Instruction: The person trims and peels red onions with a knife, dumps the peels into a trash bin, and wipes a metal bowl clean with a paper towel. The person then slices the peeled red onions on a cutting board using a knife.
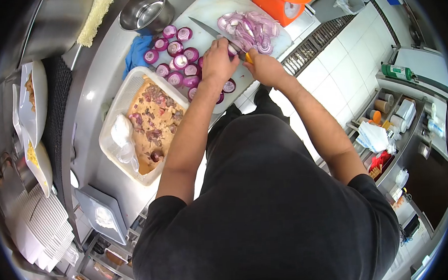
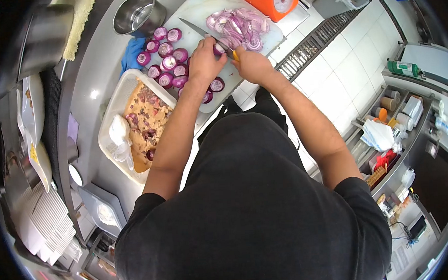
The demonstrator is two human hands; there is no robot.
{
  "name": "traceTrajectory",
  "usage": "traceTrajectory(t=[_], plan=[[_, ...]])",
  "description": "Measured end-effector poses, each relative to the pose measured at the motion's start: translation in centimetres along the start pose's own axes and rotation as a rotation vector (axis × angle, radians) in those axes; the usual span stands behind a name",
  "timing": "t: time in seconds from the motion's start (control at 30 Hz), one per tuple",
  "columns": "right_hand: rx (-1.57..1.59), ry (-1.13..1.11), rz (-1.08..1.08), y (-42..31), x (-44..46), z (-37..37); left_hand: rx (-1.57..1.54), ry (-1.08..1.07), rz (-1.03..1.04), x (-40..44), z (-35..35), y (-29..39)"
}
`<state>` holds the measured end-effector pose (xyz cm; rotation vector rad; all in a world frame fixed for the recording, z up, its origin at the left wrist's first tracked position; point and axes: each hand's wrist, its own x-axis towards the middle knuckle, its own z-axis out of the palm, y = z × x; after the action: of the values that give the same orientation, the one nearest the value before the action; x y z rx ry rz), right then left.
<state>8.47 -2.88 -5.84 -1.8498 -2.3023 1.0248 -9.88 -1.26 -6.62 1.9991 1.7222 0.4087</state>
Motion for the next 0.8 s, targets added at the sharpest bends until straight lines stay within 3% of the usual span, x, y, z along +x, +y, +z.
traceTrajectory(t=[0.2,0.47,0.67,0.8], plan=[[-0.091,0.005,0.041,-1.3,-0.8,-1.0,0.076,-0.105,-0.060,0.4,-0.6,0.2],[-0.169,-0.031,0.012,-3.7,-2.7,-3.8,-0.086,-0.069,-0.049,-0.4,-0.9,-1.3],[-0.143,-0.004,0.010,-2.3,-1.1,-0.3,-0.108,0.003,-0.048,-0.3,-0.1,-1.8],[-0.177,-0.049,-0.006,-3.5,-2.0,-3.4,-0.114,-0.018,-0.063,-0.1,-0.3,-1.6]])
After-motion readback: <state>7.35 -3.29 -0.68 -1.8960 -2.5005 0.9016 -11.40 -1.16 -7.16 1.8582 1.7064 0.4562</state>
